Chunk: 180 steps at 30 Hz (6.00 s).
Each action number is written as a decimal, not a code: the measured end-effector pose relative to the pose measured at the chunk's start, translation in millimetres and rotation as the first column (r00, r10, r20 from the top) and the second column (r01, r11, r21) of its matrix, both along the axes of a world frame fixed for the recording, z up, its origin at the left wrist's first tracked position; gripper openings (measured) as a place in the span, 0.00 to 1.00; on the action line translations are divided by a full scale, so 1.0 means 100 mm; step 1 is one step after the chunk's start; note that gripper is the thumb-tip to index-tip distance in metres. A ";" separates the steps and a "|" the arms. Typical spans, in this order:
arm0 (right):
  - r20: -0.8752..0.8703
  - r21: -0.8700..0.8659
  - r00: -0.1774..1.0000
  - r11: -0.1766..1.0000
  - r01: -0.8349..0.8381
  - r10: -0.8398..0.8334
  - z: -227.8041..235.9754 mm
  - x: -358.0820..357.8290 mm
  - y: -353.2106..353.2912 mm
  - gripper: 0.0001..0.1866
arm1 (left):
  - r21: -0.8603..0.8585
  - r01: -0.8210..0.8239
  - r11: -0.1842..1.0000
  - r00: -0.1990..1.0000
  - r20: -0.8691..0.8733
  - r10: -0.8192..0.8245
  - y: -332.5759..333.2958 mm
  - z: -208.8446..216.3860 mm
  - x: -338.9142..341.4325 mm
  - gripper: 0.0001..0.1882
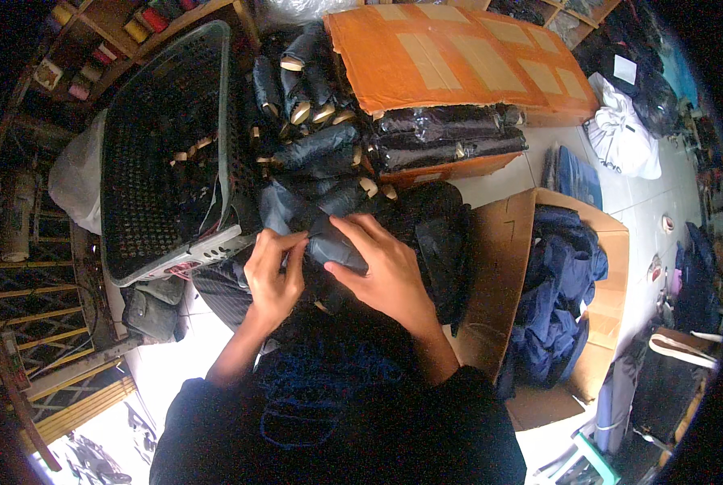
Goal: The person sits on the floor and wraps dark-colored clothing items in plastic bags. They fold the items, place them in bags, and tie the bags shut, repeating the process for multiple items.
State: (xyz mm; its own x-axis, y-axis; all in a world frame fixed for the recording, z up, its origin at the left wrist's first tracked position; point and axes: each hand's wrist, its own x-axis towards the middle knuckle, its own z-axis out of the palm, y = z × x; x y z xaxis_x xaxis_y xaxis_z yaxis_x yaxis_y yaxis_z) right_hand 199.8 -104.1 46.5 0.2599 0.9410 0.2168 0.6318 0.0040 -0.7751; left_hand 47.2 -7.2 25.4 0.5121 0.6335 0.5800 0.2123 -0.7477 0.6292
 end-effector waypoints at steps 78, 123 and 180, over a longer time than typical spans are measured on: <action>-0.569 -0.064 0.810 0.990 0.126 -0.140 -0.17 -0.31 0.23 0.28 | -0.827 0.456 0.328 0.854 0.510 0.099 0.00 0.18 0.31 0.27; 0.367 -0.205 0.781 0.775 0.598 -0.505 -0.72 0.45 -0.27 0.21 | -0.294 -0.283 0.913 0.850 -0.517 0.097 0.45 -0.31 0.23 0.27; -0.445 0.132 0.894 0.991 0.016 0.045 -0.22 -0.16 1.19 0.14 | -0.451 -0.773 0.447 0.460 -0.883 -0.095 3.79 -0.90 -2.09 0.41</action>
State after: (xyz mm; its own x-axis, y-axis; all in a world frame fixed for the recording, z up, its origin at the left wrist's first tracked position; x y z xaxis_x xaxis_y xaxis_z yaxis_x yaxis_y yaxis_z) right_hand 183.9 14.9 24.1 0.3449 0.9169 0.2008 0.2183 0.1297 -0.9672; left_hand -161.8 371.7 -64.9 -0.0005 0.7501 -0.6613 0.9506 0.2057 0.2325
